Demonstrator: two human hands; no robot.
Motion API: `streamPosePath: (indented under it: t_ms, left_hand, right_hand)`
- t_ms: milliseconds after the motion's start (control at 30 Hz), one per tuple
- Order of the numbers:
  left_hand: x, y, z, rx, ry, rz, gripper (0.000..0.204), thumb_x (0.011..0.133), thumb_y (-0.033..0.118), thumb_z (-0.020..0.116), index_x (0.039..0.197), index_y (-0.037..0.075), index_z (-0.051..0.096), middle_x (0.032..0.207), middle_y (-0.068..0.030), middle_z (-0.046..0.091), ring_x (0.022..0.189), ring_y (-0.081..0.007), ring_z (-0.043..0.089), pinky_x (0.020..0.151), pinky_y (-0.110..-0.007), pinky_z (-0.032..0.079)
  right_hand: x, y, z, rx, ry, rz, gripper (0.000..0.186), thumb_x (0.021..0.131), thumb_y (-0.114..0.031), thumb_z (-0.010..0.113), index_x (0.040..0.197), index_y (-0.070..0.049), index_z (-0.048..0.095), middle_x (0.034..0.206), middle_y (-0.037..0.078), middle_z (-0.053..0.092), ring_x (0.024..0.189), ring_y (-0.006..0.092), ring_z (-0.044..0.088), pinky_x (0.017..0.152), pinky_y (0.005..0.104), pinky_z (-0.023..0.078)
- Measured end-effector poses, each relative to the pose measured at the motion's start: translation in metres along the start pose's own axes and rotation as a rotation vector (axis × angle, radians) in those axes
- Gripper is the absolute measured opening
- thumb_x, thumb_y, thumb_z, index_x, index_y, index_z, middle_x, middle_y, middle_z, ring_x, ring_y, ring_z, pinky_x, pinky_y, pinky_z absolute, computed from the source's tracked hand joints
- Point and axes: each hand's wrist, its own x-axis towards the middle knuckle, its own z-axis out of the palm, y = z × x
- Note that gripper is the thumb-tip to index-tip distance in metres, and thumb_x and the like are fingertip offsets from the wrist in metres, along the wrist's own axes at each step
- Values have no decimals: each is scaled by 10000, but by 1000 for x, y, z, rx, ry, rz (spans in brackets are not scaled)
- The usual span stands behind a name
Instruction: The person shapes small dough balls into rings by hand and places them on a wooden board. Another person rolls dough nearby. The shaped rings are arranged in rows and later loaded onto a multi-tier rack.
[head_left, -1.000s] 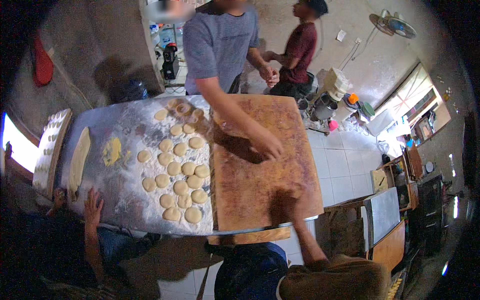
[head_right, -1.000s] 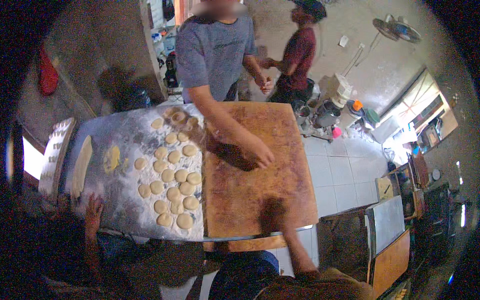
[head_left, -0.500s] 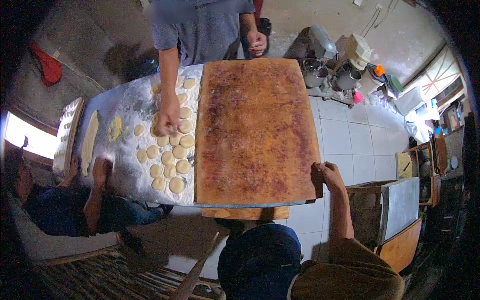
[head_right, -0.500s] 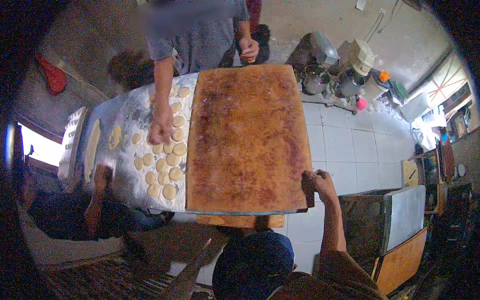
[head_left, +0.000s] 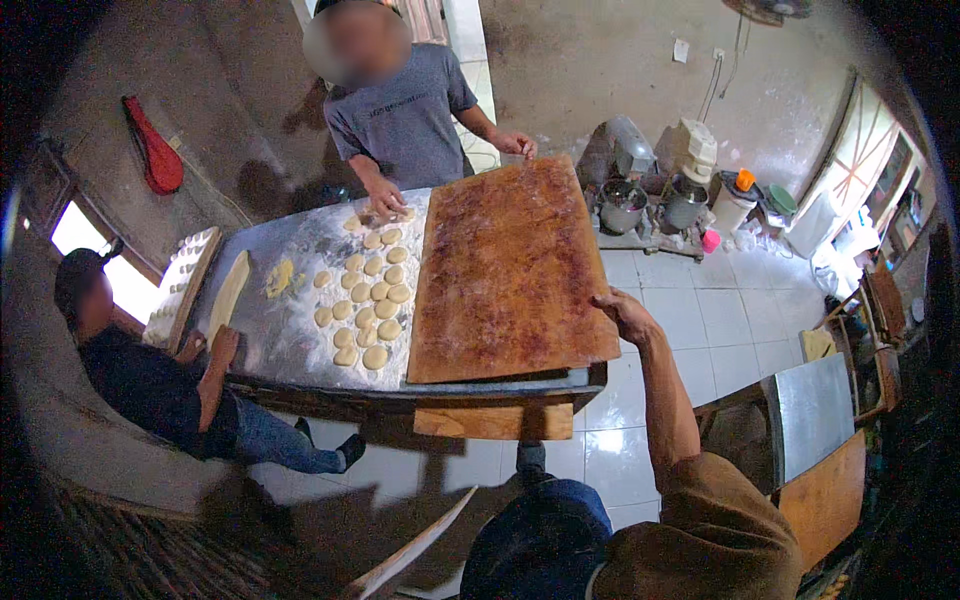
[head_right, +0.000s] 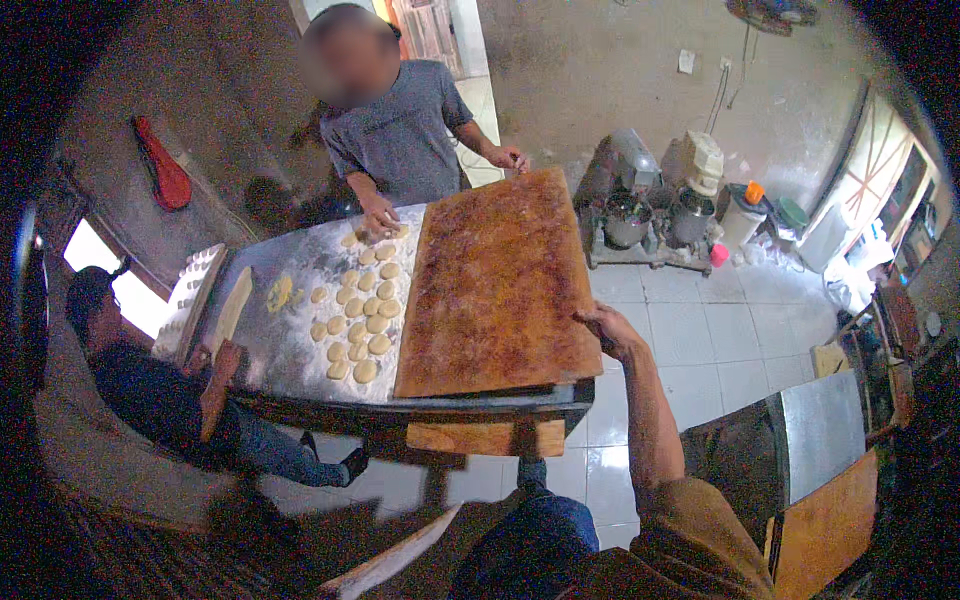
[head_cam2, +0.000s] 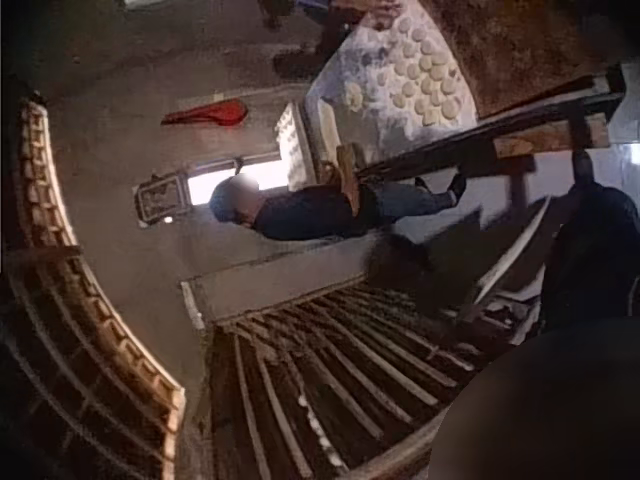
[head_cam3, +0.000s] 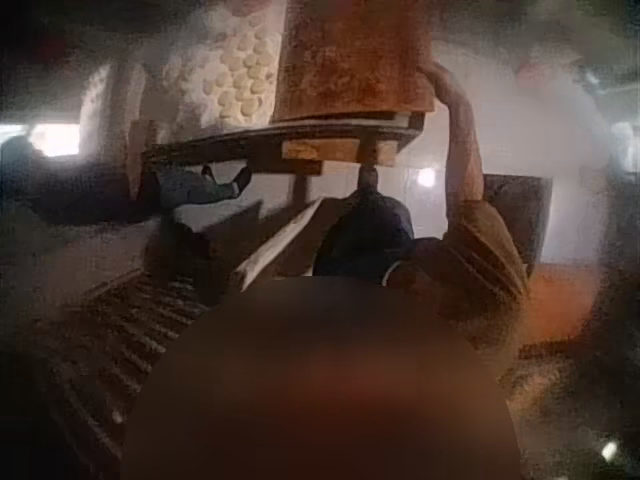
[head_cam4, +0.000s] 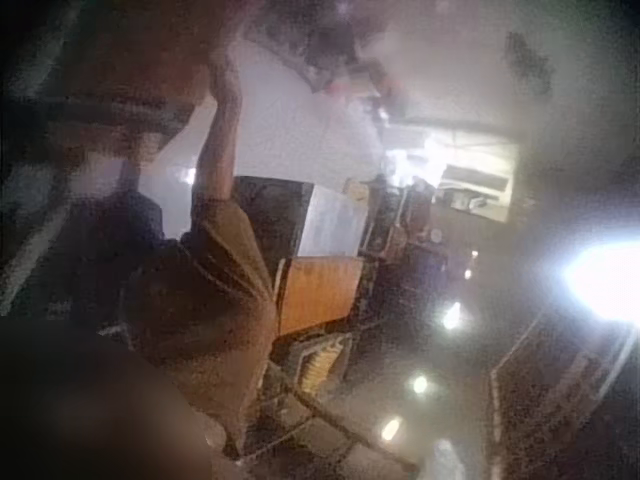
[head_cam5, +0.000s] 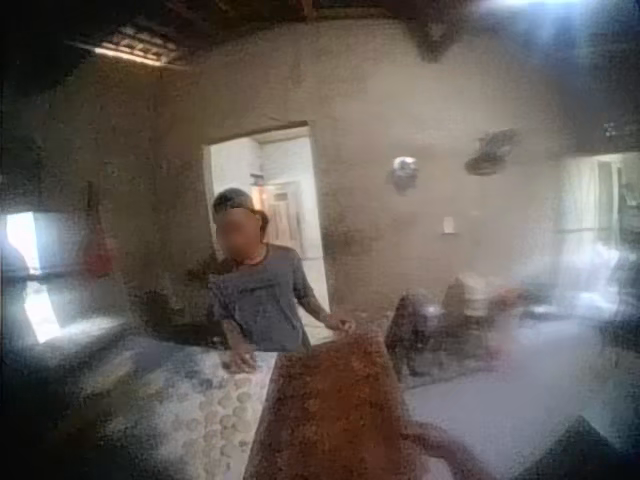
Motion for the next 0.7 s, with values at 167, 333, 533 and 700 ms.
streamPosePath:
  t_ms: [167, 333, 533, 700]
  left_hand:
    - [-15, 7, 3, -57, 26, 99, 287, 977, 267, 455, 1209, 102, 482, 1265, -65, 421, 1132, -211, 422, 997, -424, 345]
    - [-41, 16, -16, -62, 103, 160, 267, 967, 267, 466, 1179, 106, 489, 1226, -61, 430, 1096, -210, 431, 976, -422, 353]
    - [-74, 27, -56, -22, 273, 183, 244, 955, 267, 478, 1142, 111, 496, 1179, -57, 442, 1054, -209, 441, 950, -420, 362]
    - [-120, 44, -114, 64, 529, 172, 226, 946, 268, 488, 1111, 115, 503, 1140, -54, 451, 1018, -208, 450, 928, -418, 369]
  right_hand:
    - [4, -7, 10, -44, -220, 133, 470, 858, -143, 677, 1280, 10, 538, 1209, 131, 647, 1084, 251, 639, 959, 403, 529]
    - [-35, -23, 51, 86, -225, 83, 505, 838, -109, 665, 1298, 18, 501, 1216, 170, 632, 1059, 294, 651, 963, 445, 529]
    - [-123, -1, 39, 128, -175, 47, 515, 810, -191, 699, 1242, 28, 525, 1132, 176, 645, 1003, 305, 669, 869, 467, 580]
    - [-215, 40, 5, -19, -185, -32, 598, 775, -99, 768, 1303, -6, 502, 1144, 98, 646, 1053, 226, 634, 930, 397, 522]
